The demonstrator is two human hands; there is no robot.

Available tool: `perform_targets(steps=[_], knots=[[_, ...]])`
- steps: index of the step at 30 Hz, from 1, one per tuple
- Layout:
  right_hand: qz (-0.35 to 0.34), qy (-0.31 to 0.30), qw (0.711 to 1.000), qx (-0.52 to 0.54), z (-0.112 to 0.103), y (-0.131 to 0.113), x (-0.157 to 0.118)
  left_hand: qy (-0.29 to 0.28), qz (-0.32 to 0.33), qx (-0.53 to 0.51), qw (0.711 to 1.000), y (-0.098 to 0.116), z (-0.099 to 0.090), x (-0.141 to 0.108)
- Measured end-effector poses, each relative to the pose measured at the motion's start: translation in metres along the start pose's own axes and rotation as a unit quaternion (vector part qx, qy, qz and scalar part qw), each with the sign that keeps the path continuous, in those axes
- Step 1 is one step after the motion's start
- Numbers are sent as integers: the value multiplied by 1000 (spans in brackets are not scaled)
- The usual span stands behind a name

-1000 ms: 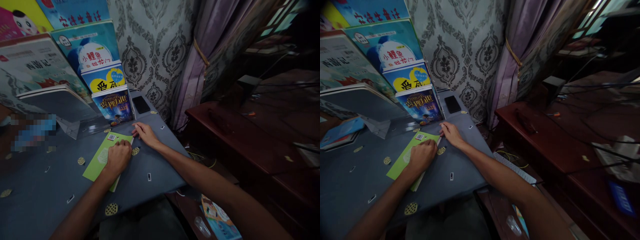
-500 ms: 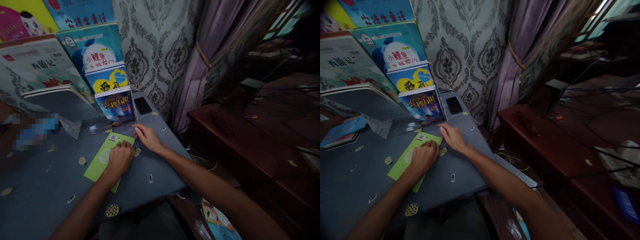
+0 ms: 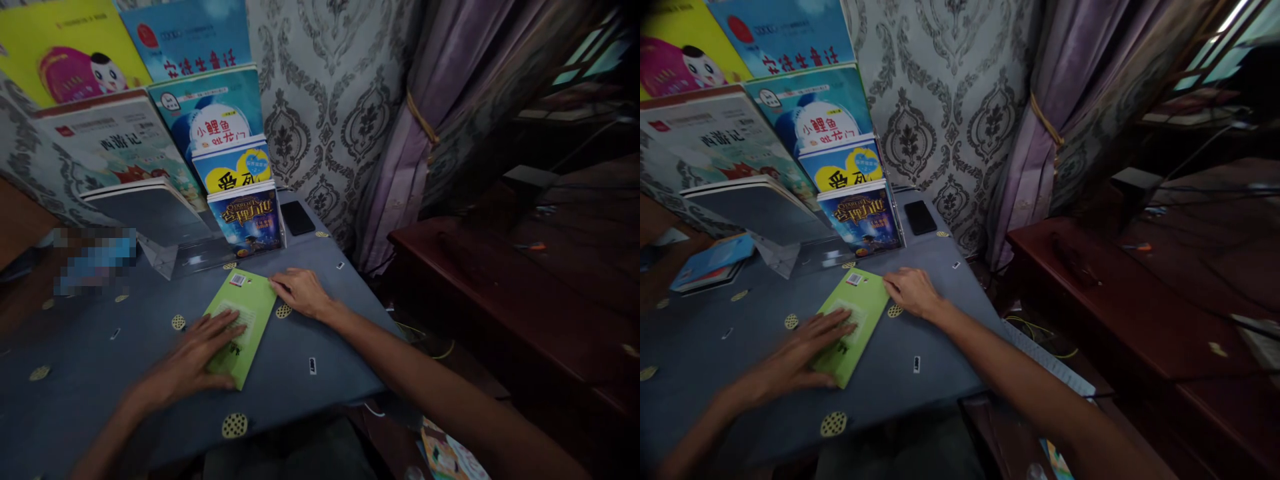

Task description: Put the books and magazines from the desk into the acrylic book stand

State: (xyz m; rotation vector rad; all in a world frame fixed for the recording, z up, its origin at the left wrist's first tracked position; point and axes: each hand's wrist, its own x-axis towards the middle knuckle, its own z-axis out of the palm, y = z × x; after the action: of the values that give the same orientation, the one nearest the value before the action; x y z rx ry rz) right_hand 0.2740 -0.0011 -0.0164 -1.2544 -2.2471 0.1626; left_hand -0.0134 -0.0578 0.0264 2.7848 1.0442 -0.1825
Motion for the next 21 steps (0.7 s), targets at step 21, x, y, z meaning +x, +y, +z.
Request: perform_targets(steps=[21], knots=[[-45,-14,987,154,16,11,6,87,-175,135,971,76,22,39]])
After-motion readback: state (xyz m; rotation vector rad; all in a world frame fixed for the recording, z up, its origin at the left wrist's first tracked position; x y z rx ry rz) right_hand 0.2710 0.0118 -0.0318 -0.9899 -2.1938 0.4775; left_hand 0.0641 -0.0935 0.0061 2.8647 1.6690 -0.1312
